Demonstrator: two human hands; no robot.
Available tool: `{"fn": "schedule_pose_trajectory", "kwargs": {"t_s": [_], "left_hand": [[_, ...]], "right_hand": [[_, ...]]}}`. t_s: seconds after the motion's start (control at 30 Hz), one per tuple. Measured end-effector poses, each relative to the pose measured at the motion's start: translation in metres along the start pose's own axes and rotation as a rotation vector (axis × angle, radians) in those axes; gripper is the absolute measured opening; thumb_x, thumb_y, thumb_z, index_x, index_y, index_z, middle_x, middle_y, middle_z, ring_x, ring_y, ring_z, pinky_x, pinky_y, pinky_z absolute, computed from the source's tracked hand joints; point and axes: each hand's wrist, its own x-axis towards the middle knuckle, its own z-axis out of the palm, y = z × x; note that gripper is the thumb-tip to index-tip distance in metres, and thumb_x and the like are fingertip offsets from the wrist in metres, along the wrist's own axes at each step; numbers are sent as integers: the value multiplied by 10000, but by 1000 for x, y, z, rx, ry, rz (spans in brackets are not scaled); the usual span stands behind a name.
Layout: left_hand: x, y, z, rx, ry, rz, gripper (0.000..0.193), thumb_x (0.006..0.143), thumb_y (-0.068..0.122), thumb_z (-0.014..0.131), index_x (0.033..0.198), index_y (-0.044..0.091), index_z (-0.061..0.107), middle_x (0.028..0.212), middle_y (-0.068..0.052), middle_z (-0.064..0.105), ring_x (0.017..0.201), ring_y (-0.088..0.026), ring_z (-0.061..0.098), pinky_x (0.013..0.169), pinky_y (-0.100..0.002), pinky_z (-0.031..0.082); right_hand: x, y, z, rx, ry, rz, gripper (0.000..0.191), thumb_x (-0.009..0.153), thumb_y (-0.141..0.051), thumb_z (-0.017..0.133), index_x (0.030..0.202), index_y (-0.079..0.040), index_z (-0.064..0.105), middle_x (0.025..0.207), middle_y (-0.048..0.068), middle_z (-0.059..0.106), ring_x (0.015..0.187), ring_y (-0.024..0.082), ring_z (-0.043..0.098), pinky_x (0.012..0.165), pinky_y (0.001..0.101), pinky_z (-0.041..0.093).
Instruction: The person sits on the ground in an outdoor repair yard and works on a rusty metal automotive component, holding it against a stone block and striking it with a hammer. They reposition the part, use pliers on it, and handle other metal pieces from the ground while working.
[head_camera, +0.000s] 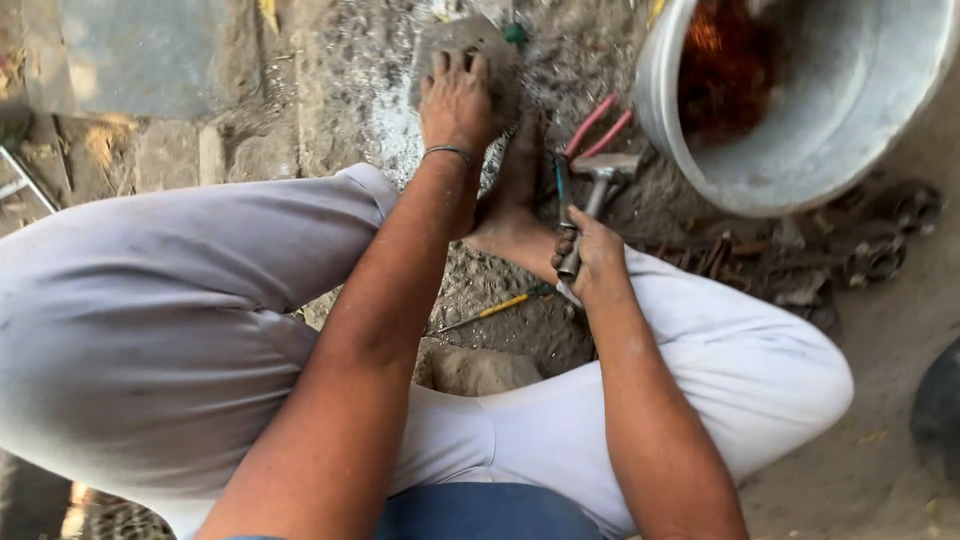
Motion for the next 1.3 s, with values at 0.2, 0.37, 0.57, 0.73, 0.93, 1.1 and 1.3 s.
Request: {"fn": "schedule_pose_trajectory", "kwargs": {"t_s": [0.2, 0.37, 0.57, 0.73, 0.93, 1.1, 1.3], "left_hand": [[4, 3, 7, 55, -98, -77, 428, 812, 363, 728, 1146, 104, 655, 1308, -207, 588, 1301, -440, 483, 1041, -570, 408], [30, -30, -2, -601, 494, -112, 131, 868, 142, 693, 974, 103, 759, 936, -117, 781, 860, -268, 768, 788, -399, 629], [27, -37, -13, -129, 87, 81, 53, 860, 125, 757, 906, 145, 770, 936, -101, 793, 888, -316, 717, 990, -487, 538], [22, -4, 2, 304, -228, 165, 249, 888, 78, 596, 910, 249, 776, 1022, -188, 710, 1252, -412, 524, 1040, -648, 343], [38, 4, 9, 582, -425, 243, 305, 1031, 228, 512, 851, 101, 724, 889, -128, 697, 1045, -293, 619, 1028, -574, 413], [51, -4, 23, 622, -427, 225, 281, 1049, 156, 519, 869, 81, 722, 837, -85, 637, 834, -219, 624, 879, -463, 500], [49, -5, 41, 767, -219, 290, 233, 1013, 140, 561, 844, 68, 705, 802, -63, 609, 773, -205, 576, 741, -421, 501]], "right_hand": [[-13, -2, 3, -124, 24, -61, 207, 951, -197, 714, 837, -61, 608, 617, 9, 541, 445, 119, 511, 368, 299, 437], [-14, -3, 6, -151, 55, -39, 176, 948, -184, 694, 870, -41, 627, 627, 2, 566, 450, 106, 529, 361, 284, 455], [-18, -7, 9, -160, 44, -87, 162, 936, -154, 722, 940, -3, 661, 633, 13, 582, 451, 102, 544, 361, 253, 436], [-21, -10, 11, -173, 60, -67, 164, 926, -170, 713, 934, -19, 647, 627, 8, 569, 446, 102, 535, 352, 261, 425], [-19, -9, 8, -177, 76, -72, 161, 928, -165, 717, 947, -14, 665, 642, 10, 574, 459, 96, 539, 368, 250, 432], [-18, -8, 8, -205, 81, -73, 176, 929, -169, 721, 965, -9, 657, 648, 8, 575, 465, 94, 544, 370, 246, 425], [-18, -8, 8, -224, 95, -71, 179, 925, -172, 714, 978, -8, 664, 655, 3, 574, 468, 92, 543, 368, 248, 430]]}}
